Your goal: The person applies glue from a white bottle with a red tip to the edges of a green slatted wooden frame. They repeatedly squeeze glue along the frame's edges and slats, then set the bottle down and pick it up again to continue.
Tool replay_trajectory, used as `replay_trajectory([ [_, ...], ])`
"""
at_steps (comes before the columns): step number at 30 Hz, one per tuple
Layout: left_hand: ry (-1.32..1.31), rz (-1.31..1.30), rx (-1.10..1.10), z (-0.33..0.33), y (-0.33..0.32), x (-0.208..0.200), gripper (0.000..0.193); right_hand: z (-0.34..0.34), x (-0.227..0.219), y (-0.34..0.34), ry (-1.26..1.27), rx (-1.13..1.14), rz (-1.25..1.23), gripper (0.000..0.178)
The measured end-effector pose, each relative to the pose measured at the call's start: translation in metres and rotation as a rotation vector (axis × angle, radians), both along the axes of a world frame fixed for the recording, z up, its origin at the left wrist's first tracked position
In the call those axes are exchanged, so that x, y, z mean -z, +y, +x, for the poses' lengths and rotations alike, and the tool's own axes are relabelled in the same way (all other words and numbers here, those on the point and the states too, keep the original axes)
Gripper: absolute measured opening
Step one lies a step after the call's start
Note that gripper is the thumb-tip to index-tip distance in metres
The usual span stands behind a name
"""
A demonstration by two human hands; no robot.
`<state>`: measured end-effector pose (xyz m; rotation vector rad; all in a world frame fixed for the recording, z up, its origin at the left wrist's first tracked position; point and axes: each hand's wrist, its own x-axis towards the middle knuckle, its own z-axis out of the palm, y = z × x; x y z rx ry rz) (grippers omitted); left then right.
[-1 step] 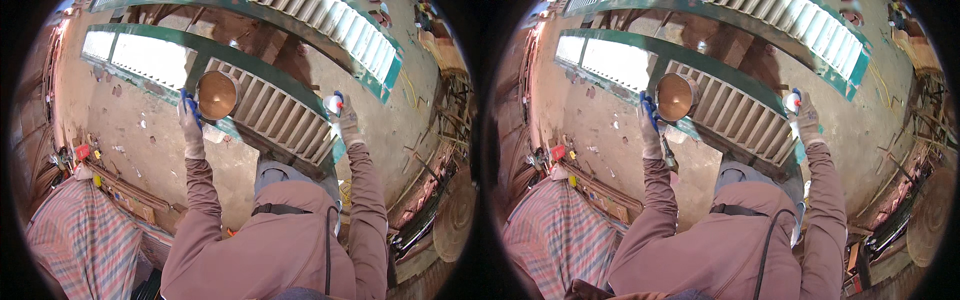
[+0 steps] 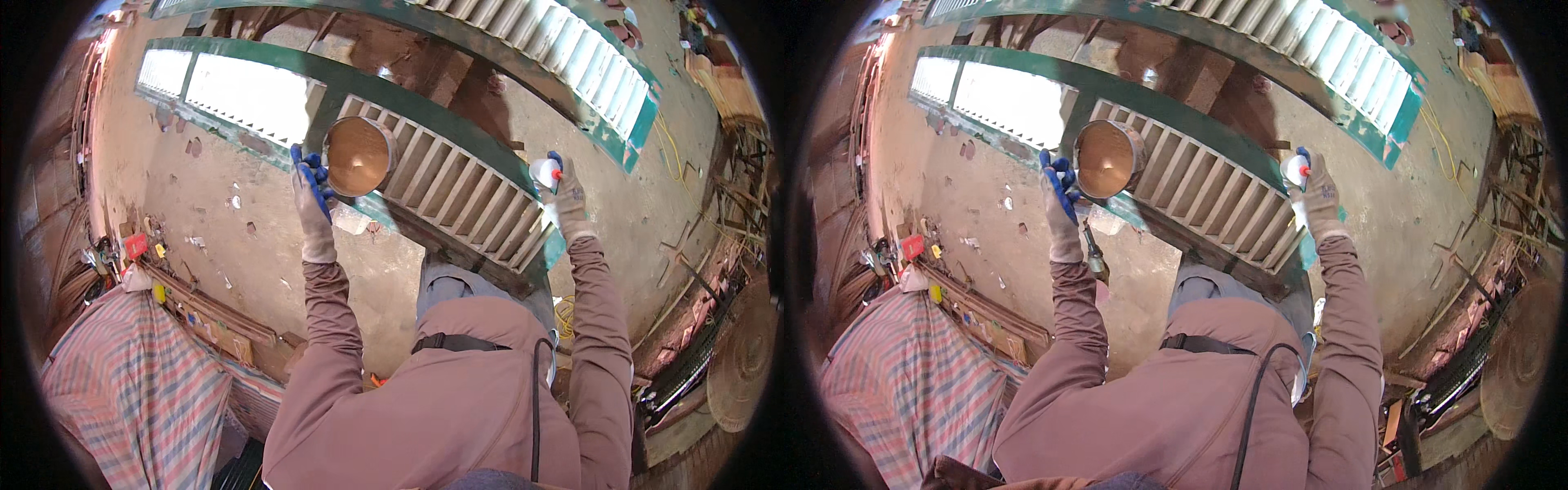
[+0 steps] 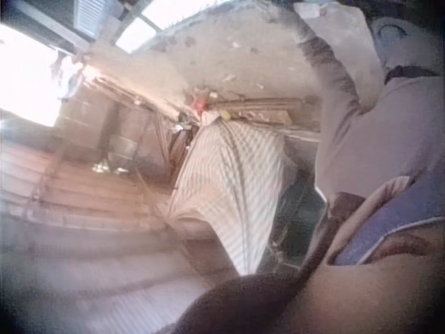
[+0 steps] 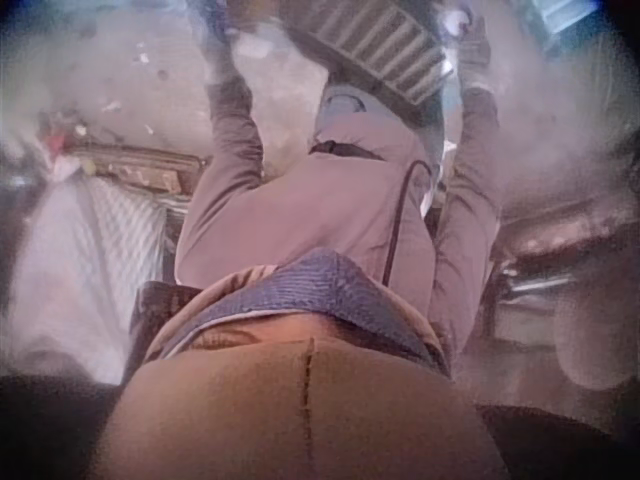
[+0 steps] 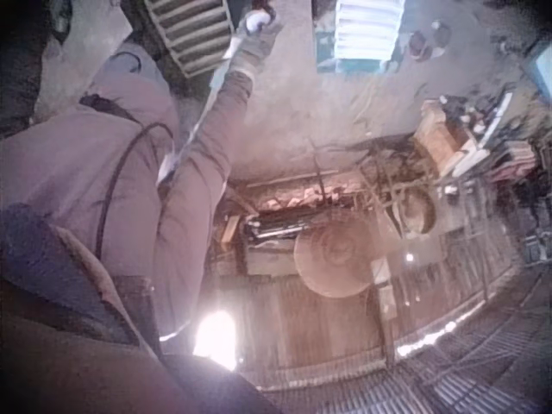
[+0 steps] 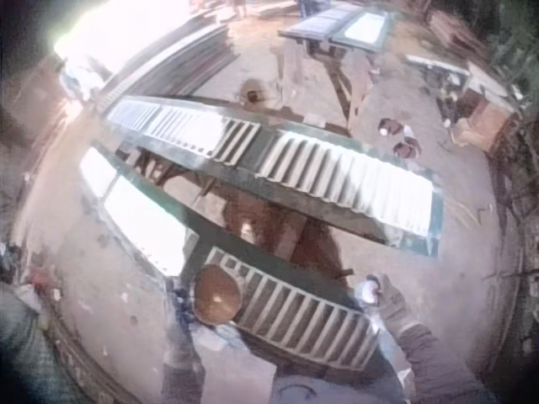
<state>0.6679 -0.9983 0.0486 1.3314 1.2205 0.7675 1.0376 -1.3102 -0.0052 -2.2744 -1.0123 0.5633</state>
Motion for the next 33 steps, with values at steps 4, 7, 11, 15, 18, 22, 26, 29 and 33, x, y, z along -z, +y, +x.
replay_trajectory([
  [4,-0.319,-0.142,0.015,0.017,-0.005,-0.035,0.075,0.002,0.011,0.002,-0.029,-0.003,0.022,0.066],
  [7,-0.454,-0.221,0.110,0.014,-0.005,-0.035,0.081,0.006,0.015,0.001,-0.083,-0.051,0.028,0.064],
  [11,-0.458,-0.304,0.232,0.028,-0.015,-0.039,0.079,0.005,0.017,0.002,-0.076,-0.066,0.066,0.065],
  [15,-0.485,-0.364,0.296,0.038,-0.032,-0.033,0.083,0.008,0.016,0.000,-0.034,-0.051,0.029,0.065],
  [18,-0.403,-0.438,0.341,0.054,-0.054,-0.033,0.100,0.008,0.014,0.000,-0.053,-0.038,0.005,0.064],
  [22,-0.318,-0.560,0.479,0.073,-0.100,-0.029,0.093,0.005,0.009,0.002,-0.077,-0.030,0.075,0.067],
  [26,0.241,0.272,0.700,0.084,-0.149,0.017,0.083,0.010,0.017,0.000,-0.006,-0.013,0.047,0.068],
  [29,0.323,0.393,0.612,0.102,-0.190,0.022,0.055,0.012,0.001,0.006,-0.101,-0.051,-0.083,0.067],
  [33,0.419,0.446,0.512,0.131,-0.246,0.025,0.026,0.019,0.006,0.006,-0.090,-0.088,0.030,0.069],
])
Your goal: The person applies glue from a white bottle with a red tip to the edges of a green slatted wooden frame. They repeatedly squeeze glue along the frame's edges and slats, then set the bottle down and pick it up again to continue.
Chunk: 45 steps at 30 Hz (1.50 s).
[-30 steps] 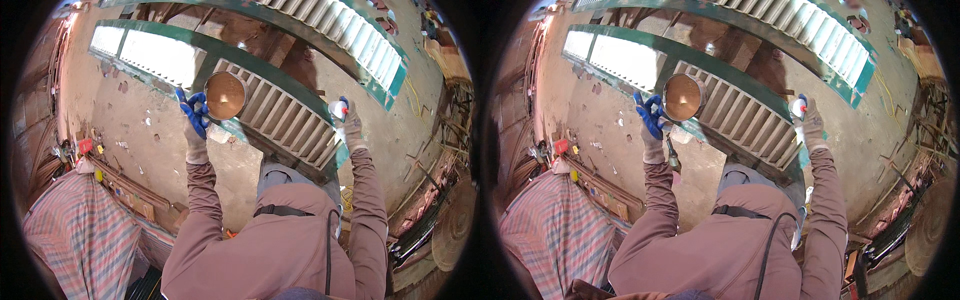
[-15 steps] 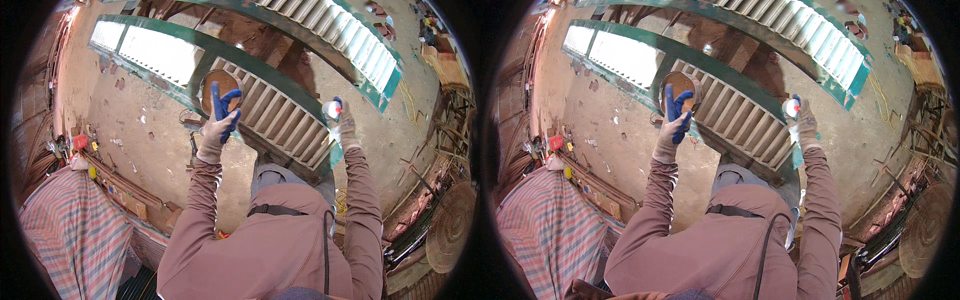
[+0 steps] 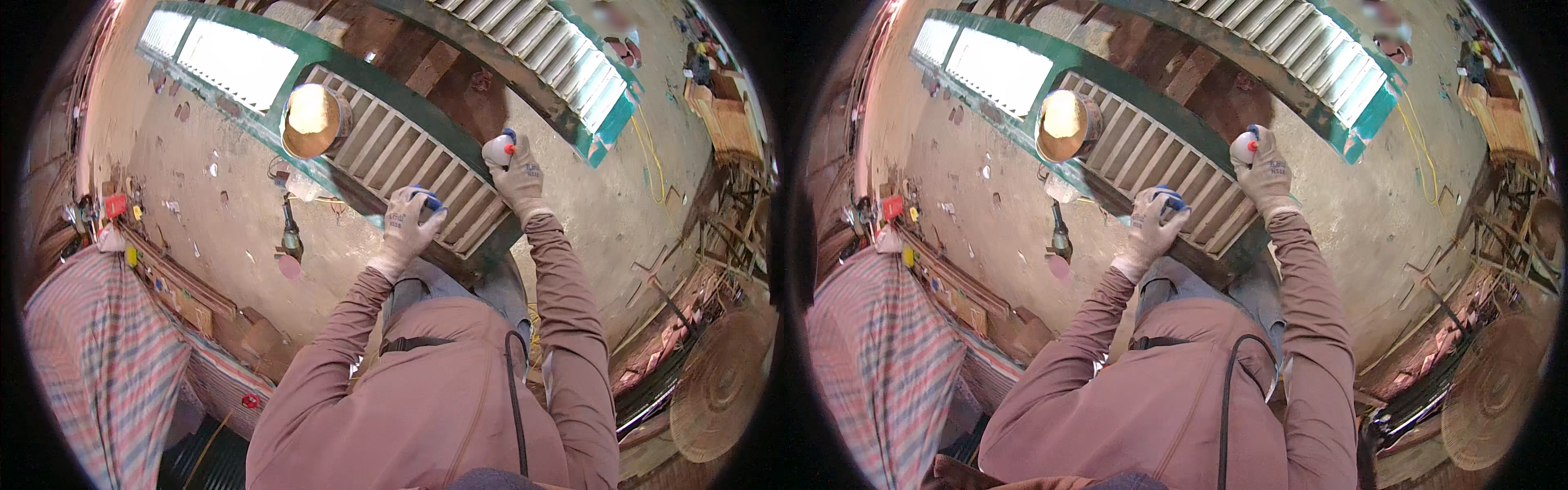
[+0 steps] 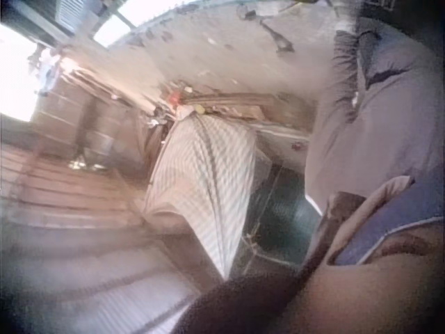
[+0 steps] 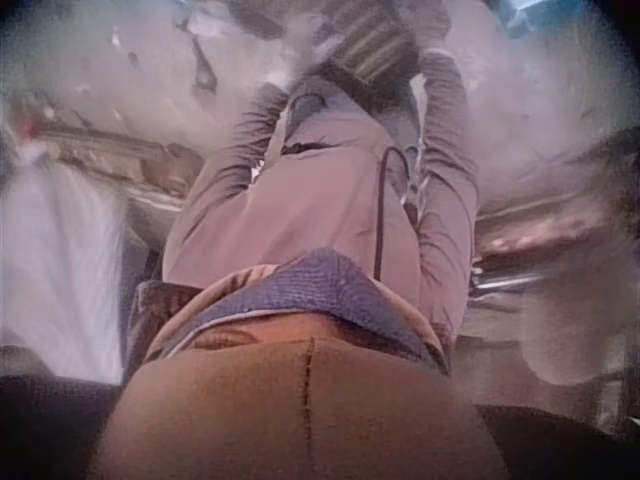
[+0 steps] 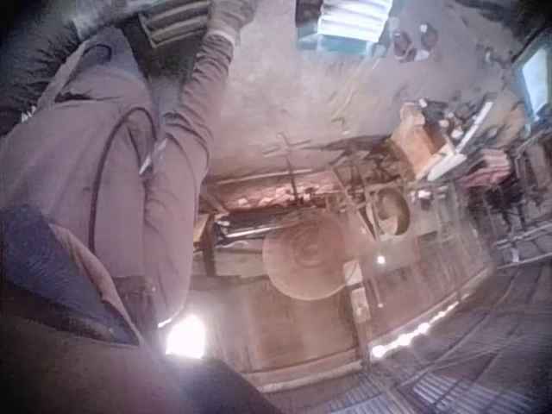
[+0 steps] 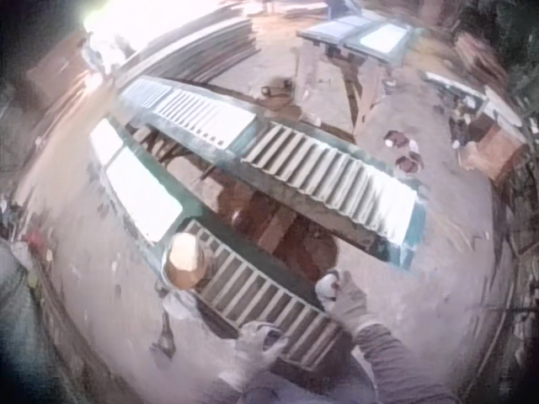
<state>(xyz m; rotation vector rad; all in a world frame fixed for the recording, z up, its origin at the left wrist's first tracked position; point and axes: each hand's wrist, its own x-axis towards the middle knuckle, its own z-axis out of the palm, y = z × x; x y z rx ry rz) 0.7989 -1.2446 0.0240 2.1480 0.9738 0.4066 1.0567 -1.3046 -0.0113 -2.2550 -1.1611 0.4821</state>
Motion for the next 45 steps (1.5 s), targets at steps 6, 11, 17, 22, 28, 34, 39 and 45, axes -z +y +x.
replay_trajectory([
  [6,0.132,0.035,-0.128,0.009,-0.075,0.022,0.011,0.005,0.003,0.003,0.039,-0.092,0.064,0.069],
  [11,0.142,-0.007,-0.146,0.029,-0.114,0.029,0.024,0.006,0.003,0.002,-0.022,-0.171,0.089,0.067],
  [17,0.217,-0.318,-0.158,0.073,-0.116,0.013,0.054,0.016,0.010,0.000,0.001,-0.167,0.062,0.069],
  [22,0.300,-0.350,-0.006,0.097,-0.099,0.005,0.073,0.015,-0.002,0.005,-0.031,-0.199,0.029,0.065],
  [28,0.329,-0.262,0.041,0.119,-0.095,0.015,0.067,0.019,-0.003,0.005,-0.009,-0.249,0.047,0.067],
  [34,0.424,-0.314,-0.145,0.159,-0.123,0.027,0.068,0.038,-0.007,0.016,0.104,-0.440,0.096,0.063],
  [39,0.572,-0.300,-0.342,0.189,-0.125,0.017,0.072,0.064,0.004,0.024,0.220,-0.550,0.057,0.067],
  [45,0.673,-0.317,-0.400,0.208,-0.127,0.013,0.074,0.084,0.024,0.035,0.287,-0.580,0.024,0.076],
])
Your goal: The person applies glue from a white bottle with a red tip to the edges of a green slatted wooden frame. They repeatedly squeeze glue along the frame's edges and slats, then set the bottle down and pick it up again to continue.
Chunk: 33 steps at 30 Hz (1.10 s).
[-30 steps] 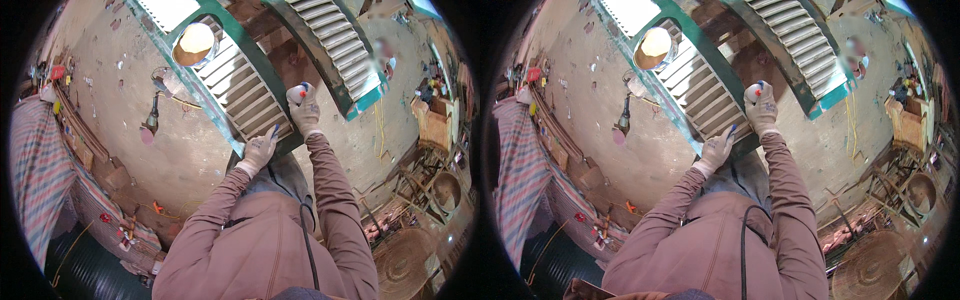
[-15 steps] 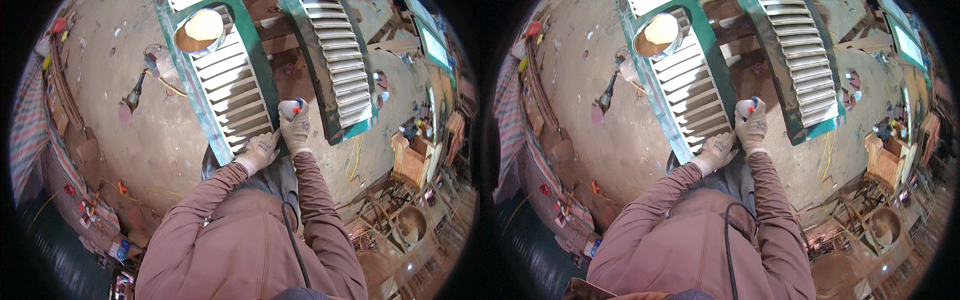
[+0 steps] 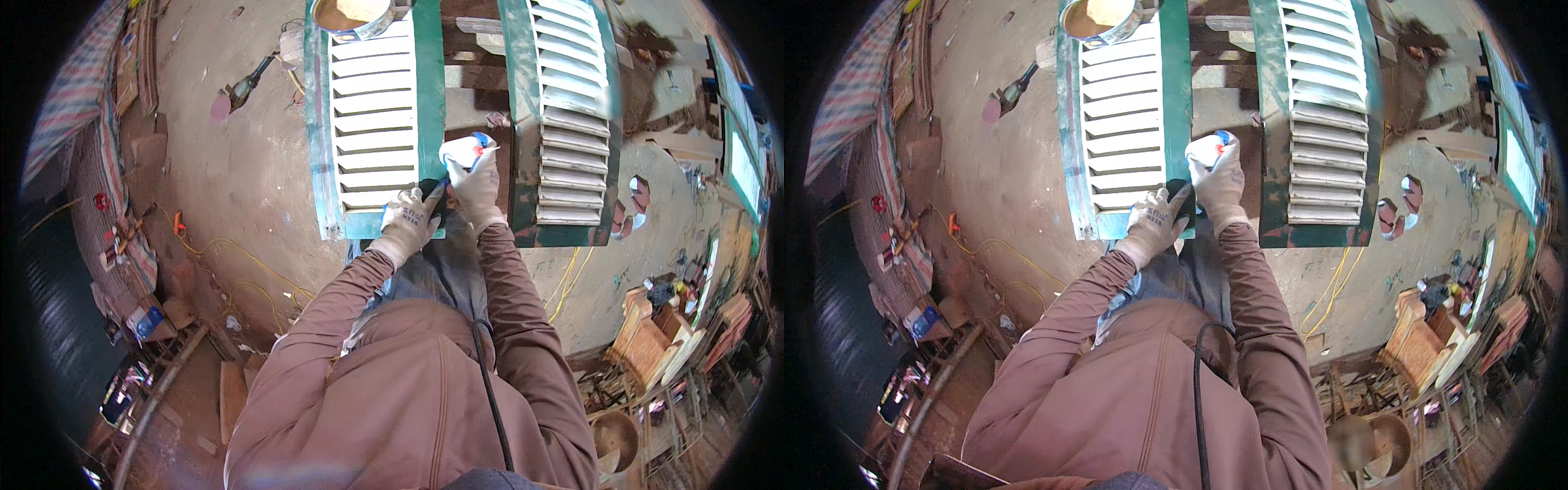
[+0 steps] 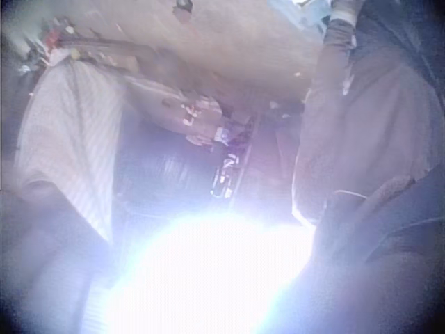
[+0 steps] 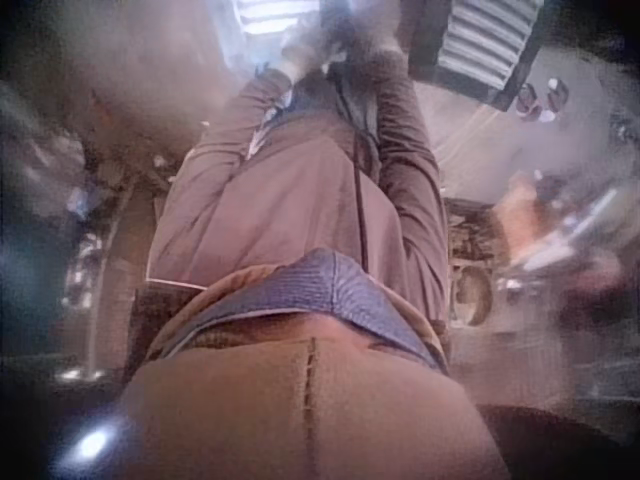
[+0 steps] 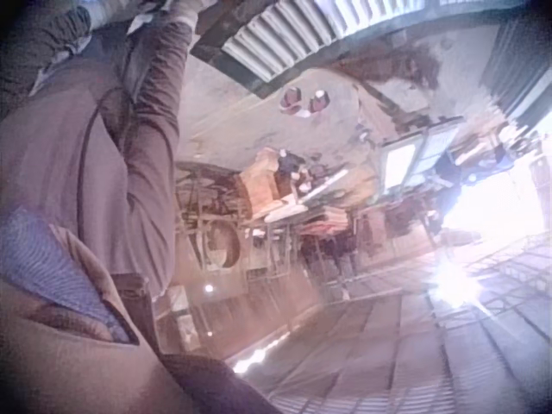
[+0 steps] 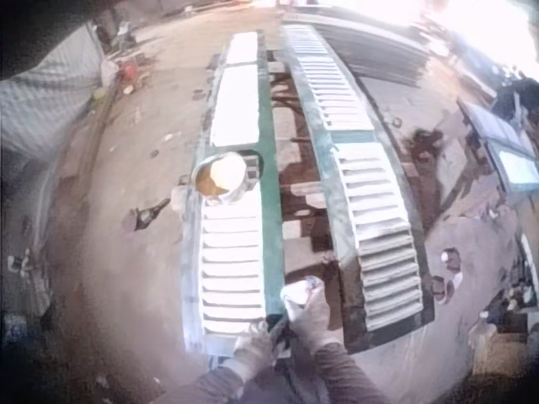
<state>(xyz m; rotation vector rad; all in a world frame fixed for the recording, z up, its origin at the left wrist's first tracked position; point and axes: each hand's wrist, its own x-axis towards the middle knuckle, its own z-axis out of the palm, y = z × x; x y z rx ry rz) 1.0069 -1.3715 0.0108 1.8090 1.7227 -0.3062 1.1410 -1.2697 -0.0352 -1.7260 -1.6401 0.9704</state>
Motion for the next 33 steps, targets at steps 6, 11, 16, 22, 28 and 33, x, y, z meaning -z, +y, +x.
replay_trajectory([
  [6,-0.047,-0.047,-0.031,0.007,-0.007,0.003,0.079,0.028,0.009,0.021,0.134,0.008,0.106,0.069],
  [11,0.030,-0.102,-0.010,0.012,-0.001,-0.006,0.084,0.021,-0.013,0.023,0.042,-0.105,0.011,0.067],
  [16,0.014,-0.158,0.058,0.005,0.002,-0.011,0.085,0.012,-0.034,0.001,-0.051,-0.238,0.047,0.064],
  [22,-0.057,-0.131,0.094,-0.006,-0.005,-0.003,0.083,0.000,-0.040,0.005,-0.197,-0.351,0.173,0.062],
  [28,-0.142,-0.083,-0.095,-0.008,-0.010,0.004,0.077,0.008,-0.033,0.011,-0.167,-0.390,0.231,0.062],
  [33,-0.097,0.011,-0.435,0.010,-0.018,0.014,0.077,0.024,-0.024,0.027,0.018,-0.416,0.054,0.063],
])
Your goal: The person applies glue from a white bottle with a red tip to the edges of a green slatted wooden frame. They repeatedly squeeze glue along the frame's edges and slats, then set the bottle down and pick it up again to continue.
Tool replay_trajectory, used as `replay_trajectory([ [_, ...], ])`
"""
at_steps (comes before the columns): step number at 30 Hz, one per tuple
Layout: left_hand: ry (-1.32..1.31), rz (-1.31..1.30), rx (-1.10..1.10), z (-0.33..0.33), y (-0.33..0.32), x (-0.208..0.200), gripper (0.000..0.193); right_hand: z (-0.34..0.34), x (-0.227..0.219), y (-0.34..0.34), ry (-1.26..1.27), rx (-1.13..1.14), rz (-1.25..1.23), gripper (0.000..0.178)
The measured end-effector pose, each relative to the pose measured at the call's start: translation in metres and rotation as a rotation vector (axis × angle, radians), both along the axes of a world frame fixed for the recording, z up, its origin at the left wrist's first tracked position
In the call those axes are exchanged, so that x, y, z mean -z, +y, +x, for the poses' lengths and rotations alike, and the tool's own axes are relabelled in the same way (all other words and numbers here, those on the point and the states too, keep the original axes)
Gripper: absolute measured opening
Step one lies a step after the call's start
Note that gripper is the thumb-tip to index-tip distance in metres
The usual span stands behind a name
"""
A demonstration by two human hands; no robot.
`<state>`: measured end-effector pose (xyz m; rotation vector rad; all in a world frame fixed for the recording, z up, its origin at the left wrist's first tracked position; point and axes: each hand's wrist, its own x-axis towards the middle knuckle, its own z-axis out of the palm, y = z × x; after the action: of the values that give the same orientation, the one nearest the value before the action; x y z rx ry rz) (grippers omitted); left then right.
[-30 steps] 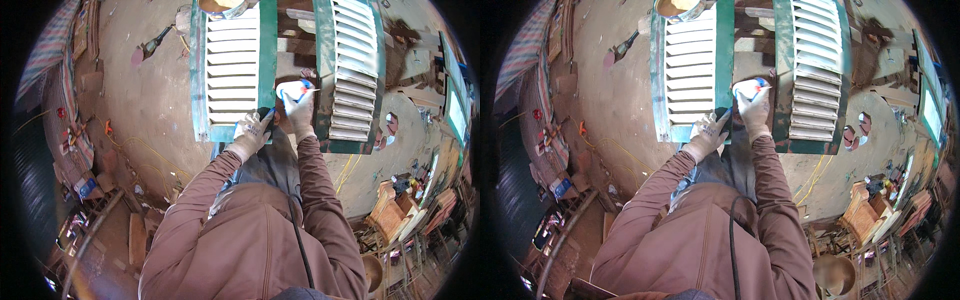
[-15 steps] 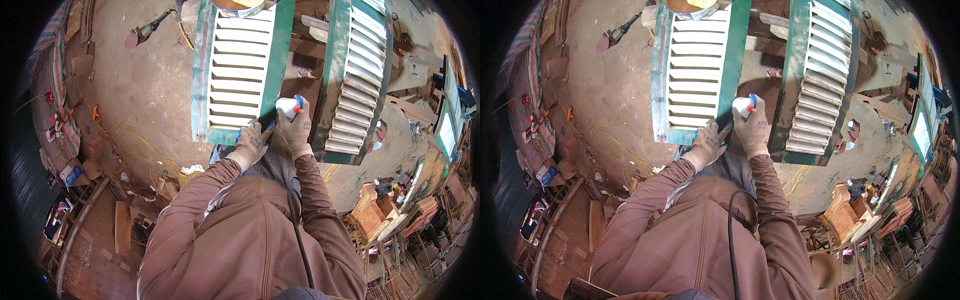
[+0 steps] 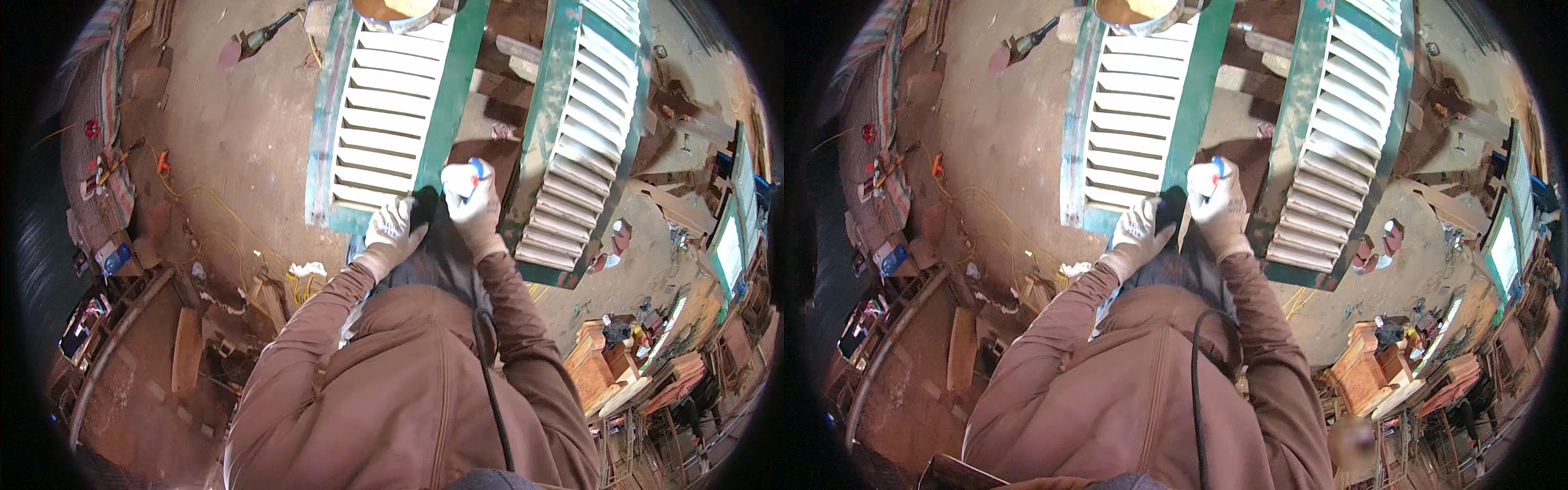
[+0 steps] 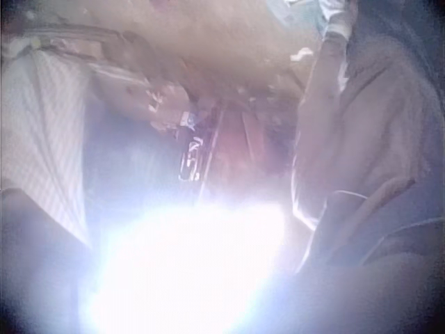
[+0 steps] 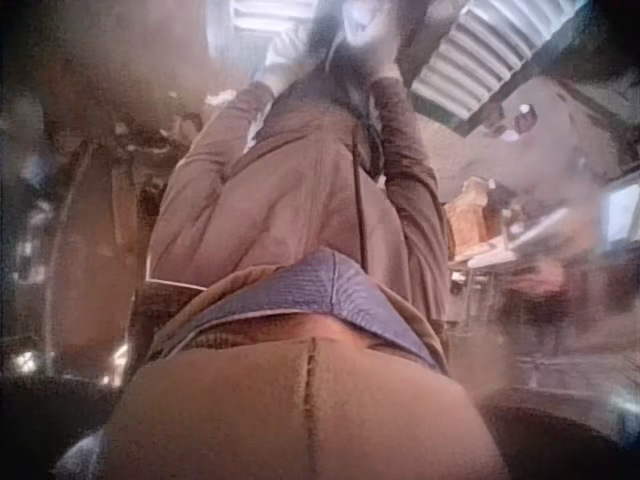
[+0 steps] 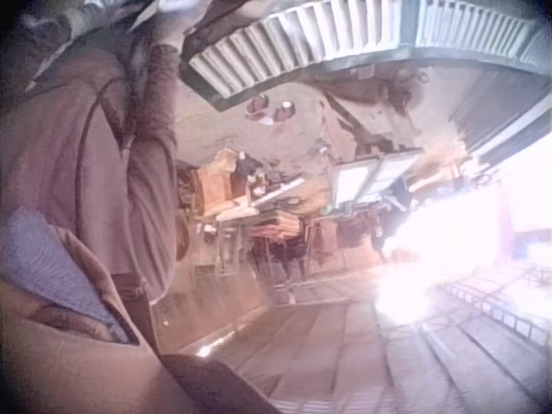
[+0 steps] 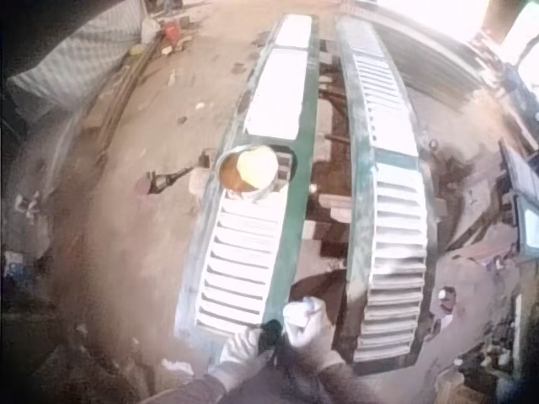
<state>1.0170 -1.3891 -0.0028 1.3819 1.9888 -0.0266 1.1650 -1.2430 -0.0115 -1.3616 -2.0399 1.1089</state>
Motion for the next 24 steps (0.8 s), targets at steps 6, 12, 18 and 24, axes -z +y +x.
replay_trajectory([
  [6,0.070,0.168,-0.240,0.032,-0.016,-0.011,0.077,0.006,0.004,0.026,0.131,0.039,0.007,0.071],
  [12,0.067,0.299,-0.410,0.044,-0.027,0.004,0.075,-0.011,0.013,0.074,-0.075,-0.112,0.163,0.065],
  [18,-0.007,0.258,-0.507,0.041,-0.023,0.012,0.078,-0.015,0.001,0.076,-0.090,-0.236,0.233,0.056],
  [24,0.039,0.322,-0.495,0.038,-0.020,0.024,0.086,-0.020,-0.003,0.081,-0.180,-0.314,0.318,0.057],
])
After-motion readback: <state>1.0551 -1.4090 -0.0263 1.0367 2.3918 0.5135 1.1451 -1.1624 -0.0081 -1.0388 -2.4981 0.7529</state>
